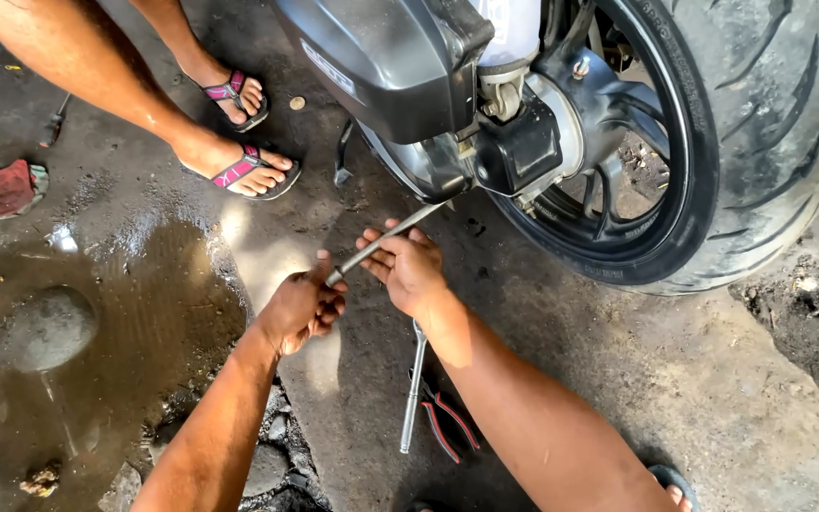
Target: Changing the oil of a motorcycle using a wrench and oil containers
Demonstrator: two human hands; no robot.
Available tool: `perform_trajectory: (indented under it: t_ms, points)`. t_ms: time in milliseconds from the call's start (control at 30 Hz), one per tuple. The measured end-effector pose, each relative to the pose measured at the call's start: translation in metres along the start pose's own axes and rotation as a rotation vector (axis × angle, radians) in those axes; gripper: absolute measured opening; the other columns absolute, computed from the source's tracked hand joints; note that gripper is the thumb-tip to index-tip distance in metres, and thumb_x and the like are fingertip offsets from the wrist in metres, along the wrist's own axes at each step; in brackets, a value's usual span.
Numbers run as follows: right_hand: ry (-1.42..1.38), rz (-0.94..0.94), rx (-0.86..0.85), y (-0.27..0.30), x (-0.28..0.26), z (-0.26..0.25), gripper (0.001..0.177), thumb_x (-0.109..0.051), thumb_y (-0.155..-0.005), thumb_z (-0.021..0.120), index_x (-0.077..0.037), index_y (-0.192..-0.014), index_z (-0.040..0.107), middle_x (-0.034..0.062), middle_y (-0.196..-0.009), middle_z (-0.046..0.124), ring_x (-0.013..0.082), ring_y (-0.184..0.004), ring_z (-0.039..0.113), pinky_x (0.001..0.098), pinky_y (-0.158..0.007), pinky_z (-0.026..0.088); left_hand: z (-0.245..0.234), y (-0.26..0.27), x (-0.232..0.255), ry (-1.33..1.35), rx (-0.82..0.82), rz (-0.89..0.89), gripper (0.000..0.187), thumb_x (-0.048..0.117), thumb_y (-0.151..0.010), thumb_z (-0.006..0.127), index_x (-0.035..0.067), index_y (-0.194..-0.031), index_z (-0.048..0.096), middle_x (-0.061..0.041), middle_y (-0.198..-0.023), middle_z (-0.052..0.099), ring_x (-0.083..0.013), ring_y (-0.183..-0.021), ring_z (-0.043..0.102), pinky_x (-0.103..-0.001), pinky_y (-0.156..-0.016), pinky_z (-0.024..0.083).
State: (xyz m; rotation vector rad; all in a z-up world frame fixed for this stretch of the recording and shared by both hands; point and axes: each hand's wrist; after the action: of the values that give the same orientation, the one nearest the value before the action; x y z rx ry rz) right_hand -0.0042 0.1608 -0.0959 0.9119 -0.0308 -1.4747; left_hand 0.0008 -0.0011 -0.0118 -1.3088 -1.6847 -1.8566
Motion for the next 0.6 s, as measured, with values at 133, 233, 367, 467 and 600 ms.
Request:
perform_trajectory:
  t_ms: [133, 233, 367, 467, 600]
  points:
    - [0.138, 0.019, 0.131, 0.000, -0.006, 0.005, 0.036, -0.024, -0.087, 0.081, -0.013, -0.114, 0.060, 0.0135, -0.098, 0.073, 0.0307, -0.086, 0.076, 0.0511, -0.080, 0.065, -0.002, -0.017, -0.011, 0.050, 0.035, 0.094, 0.039, 0.033, -0.105, 0.056, -0.005, -0.099, 0.058, -0.009, -0.070, 0.053, -0.0116, -0.051, 0.046, -0.022, -0.038, 0.041]
    - [0.209, -0.001, 0.195, -0.011, 0.002, -0.004, 0.042, -0.029, -0.083, 0.087, -0.009, -0.111, 0.063, 0.0160, -0.094, 0.071, 0.0332, -0.078, 0.077, 0.0525, -0.071, 0.066, -0.004, -0.035, -0.034, 0.056, 0.075, 0.256, 0.033, 0.012, -0.090, 0.080, -0.006, -0.104, 0.056, -0.009, -0.080, 0.052, -0.0135, -0.065, 0.052, -0.022, -0.050, 0.051]
    - [0.088, -0.066, 0.122, -0.022, 0.003, -0.003, 0.030, -0.006, -0.091, 0.073, -0.003, -0.118, 0.060, 0.0239, -0.102, 0.074, 0.0400, -0.093, 0.076, 0.0586, -0.085, 0.062, -0.004, -0.017, -0.013, 0.038, 0.048, 0.148, 0.059, 0.034, -0.093, 0.080, -0.008, -0.121, 0.050, -0.016, -0.084, 0.060, -0.0165, -0.061, 0.056, -0.026, -0.047, 0.056]
    - [-0.024, -0.057, 0.038, -0.011, -0.002, -0.001, 0.036, 0.002, -0.090, 0.067, -0.012, -0.121, 0.055, 0.0213, -0.117, 0.074, 0.0358, -0.112, 0.073, 0.0519, -0.104, 0.053, -0.002, -0.013, -0.004, -0.013, 0.037, -0.013, 0.048, 0.041, -0.110, 0.049, -0.007, -0.110, 0.054, -0.012, -0.066, 0.058, -0.0129, -0.045, 0.048, -0.024, -0.031, 0.042]
    - [0.067, 0.007, 0.075, -0.001, -0.007, 0.007, 0.032, -0.018, -0.084, 0.083, -0.023, -0.105, 0.060, 0.0095, -0.106, 0.078, 0.0287, -0.096, 0.077, 0.0495, -0.089, 0.061, -0.002, -0.028, -0.024, 0.060, 0.080, 0.117, 0.035, 0.028, -0.104, 0.063, -0.006, -0.108, 0.057, -0.013, -0.072, 0.060, -0.0138, -0.055, 0.058, -0.025, -0.042, 0.057]
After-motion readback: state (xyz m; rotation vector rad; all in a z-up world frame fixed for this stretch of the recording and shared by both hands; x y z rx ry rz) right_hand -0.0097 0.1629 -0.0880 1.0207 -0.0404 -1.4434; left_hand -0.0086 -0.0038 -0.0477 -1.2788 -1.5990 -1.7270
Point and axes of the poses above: each hand's wrist, its own y-axis away from the middle knuckle, its own z-axis out of the palm, x = y × z
